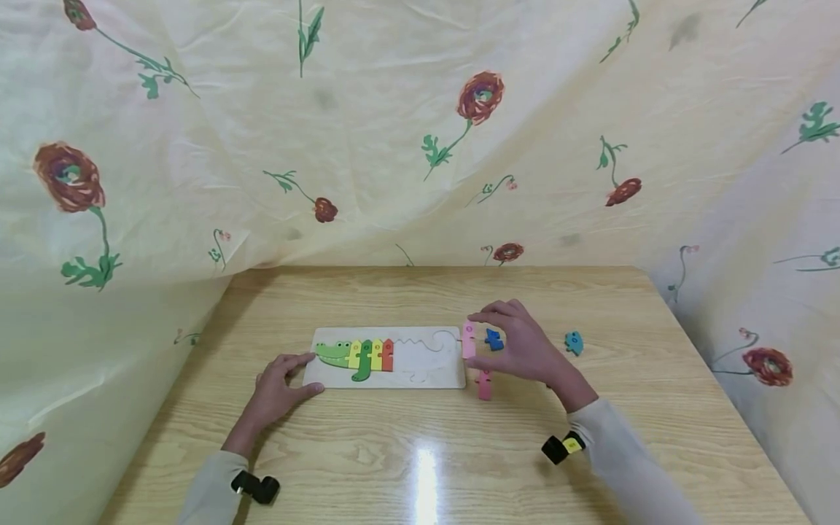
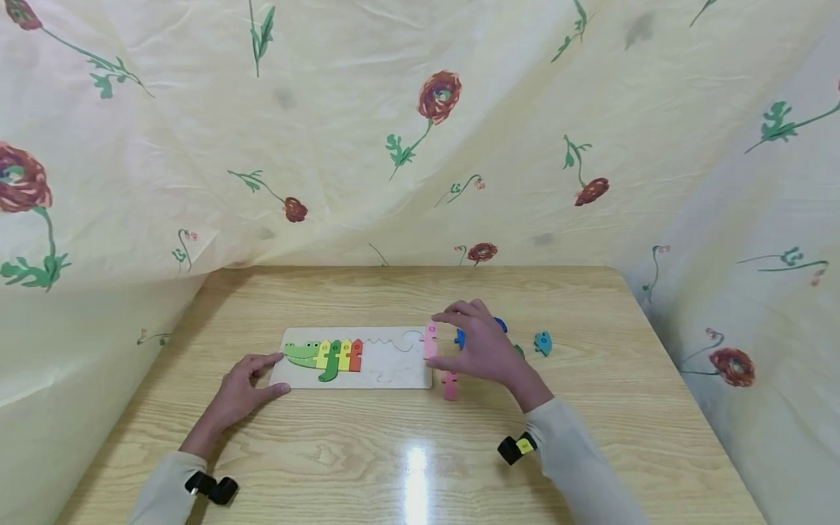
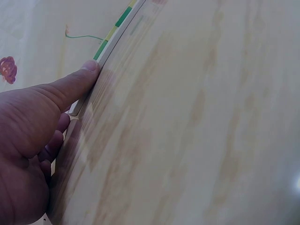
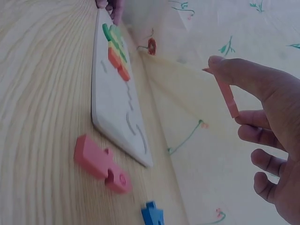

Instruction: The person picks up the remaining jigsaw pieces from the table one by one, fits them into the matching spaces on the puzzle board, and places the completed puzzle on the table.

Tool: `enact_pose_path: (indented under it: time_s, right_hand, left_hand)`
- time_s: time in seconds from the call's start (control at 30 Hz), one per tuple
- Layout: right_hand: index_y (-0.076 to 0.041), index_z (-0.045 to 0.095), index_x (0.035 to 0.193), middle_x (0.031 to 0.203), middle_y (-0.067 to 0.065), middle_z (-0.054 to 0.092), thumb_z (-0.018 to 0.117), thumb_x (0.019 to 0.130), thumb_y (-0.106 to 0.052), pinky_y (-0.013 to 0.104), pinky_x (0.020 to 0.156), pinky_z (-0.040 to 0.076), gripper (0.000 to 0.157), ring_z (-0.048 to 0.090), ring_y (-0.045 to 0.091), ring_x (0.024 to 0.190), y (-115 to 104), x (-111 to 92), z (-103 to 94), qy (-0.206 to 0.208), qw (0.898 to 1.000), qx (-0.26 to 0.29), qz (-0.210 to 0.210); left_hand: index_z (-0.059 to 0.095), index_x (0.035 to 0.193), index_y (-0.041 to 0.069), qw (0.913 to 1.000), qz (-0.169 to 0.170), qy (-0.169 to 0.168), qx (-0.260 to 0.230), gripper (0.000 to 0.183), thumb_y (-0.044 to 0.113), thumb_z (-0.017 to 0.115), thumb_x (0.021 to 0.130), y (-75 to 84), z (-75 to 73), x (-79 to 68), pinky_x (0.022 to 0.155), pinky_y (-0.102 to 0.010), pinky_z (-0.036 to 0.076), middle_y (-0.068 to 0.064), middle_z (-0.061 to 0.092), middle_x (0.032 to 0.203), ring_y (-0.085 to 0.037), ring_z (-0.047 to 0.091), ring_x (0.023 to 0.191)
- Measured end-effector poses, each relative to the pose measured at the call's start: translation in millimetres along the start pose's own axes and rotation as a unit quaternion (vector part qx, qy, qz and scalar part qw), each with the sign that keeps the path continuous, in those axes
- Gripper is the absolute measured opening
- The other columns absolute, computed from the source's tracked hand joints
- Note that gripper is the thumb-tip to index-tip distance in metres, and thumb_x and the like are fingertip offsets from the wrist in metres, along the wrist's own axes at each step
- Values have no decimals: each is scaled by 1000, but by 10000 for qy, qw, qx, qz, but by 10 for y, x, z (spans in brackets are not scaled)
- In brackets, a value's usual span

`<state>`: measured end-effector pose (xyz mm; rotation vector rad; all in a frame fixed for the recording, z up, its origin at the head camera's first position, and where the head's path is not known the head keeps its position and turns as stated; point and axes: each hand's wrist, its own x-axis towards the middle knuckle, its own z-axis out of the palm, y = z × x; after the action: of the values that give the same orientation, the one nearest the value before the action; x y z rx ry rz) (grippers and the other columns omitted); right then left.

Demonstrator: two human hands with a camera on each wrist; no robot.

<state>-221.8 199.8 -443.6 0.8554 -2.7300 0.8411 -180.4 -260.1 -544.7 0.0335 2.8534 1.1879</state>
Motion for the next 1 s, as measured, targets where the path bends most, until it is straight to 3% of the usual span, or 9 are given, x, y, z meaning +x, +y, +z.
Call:
enact_pose_path:
  time_s: [0.4, 0.8, 1.0]
  right_hand:
    - [-15, 69, 132, 127, 6, 62, 87, 75, -54, 54, 98, 45, 72, 47, 29, 124, -22, 317, 221, -418, 9984, 377, -6]
    - [-17, 70, 131, 128, 5, 61, 92, 72, -46, 55, 100, 44, 69, 46, 28, 126, -57, 539, 518, -588, 9955, 732, 111]
    - [-18, 70, 131, 128, 3, 61, 94, 70, -46, 50, 98, 47, 71, 47, 24, 121, -52, 624, 721, -731, 9945, 735, 150]
  left_hand:
    - [57, 146, 13, 10000, 6, -24, -32, 75, 44, 84, 83, 5, -8, -5, 95, -49, 25, -18, 54, 138, -39, 51, 127]
    - [57, 146, 14, 10000, -14, -9, -37, 76, 44, 85, 82, 8, -2, -4, 95, -48, 25, -17, 54, 139, -38, 52, 127]
    - [57, 146, 14, 10000, 4, 16, -44, 74, 43, 85, 83, 5, -8, -14, 95, -48, 25, -17, 54, 138, -38, 52, 127]
